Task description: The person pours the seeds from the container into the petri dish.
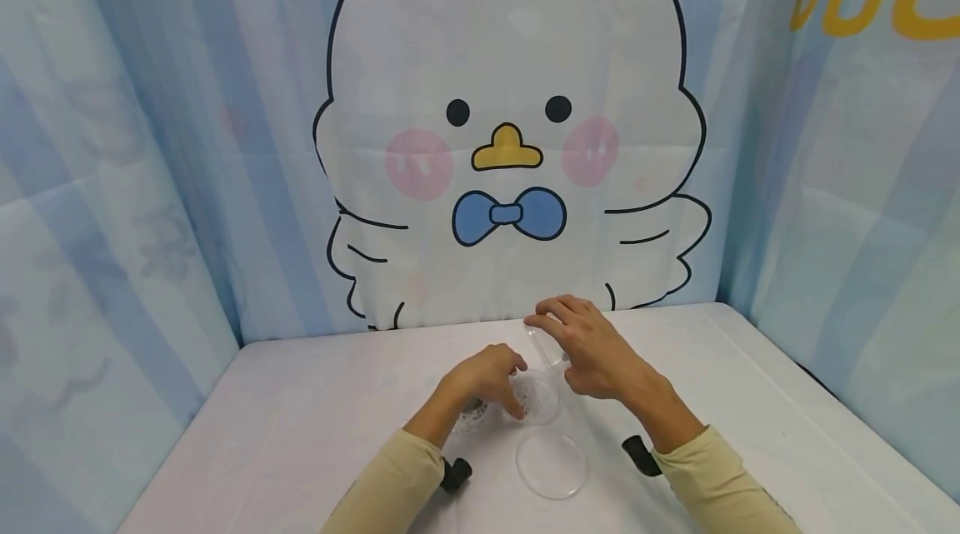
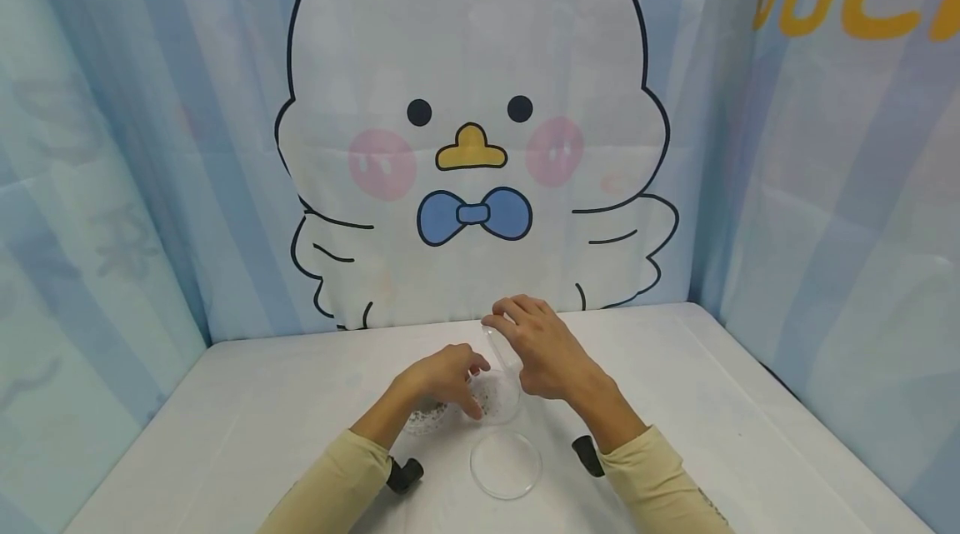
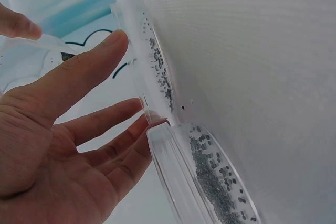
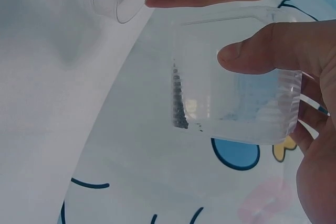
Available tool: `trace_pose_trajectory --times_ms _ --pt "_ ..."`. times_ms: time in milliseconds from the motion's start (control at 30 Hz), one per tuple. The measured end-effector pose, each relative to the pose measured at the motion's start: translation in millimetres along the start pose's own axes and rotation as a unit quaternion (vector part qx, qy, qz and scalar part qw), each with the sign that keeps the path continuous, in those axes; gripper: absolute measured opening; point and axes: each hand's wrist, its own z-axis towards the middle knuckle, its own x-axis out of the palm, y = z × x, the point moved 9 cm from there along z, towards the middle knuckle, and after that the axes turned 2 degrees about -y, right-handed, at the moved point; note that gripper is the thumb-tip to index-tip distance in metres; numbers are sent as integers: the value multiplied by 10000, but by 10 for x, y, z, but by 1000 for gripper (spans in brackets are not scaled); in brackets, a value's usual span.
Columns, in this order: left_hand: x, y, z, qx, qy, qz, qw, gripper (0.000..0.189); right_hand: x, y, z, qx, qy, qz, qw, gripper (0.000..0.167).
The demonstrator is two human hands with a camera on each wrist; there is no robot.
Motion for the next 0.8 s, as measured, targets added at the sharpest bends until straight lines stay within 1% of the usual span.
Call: trace_pose_trajectory --times_ms 267,533,800 --pt "9 1 9 8 -9 19 10000 68 -2 7 -7 -75 -51 -78 9999 80" --pt "8 -6 10 12 -10 69 10000 68 11 -7 -6 -22 84 -106 9999 81" --pt "9 -15 6 29 -8 111 9999 68 2 -6 -8 -23 109 -119 9999 81"
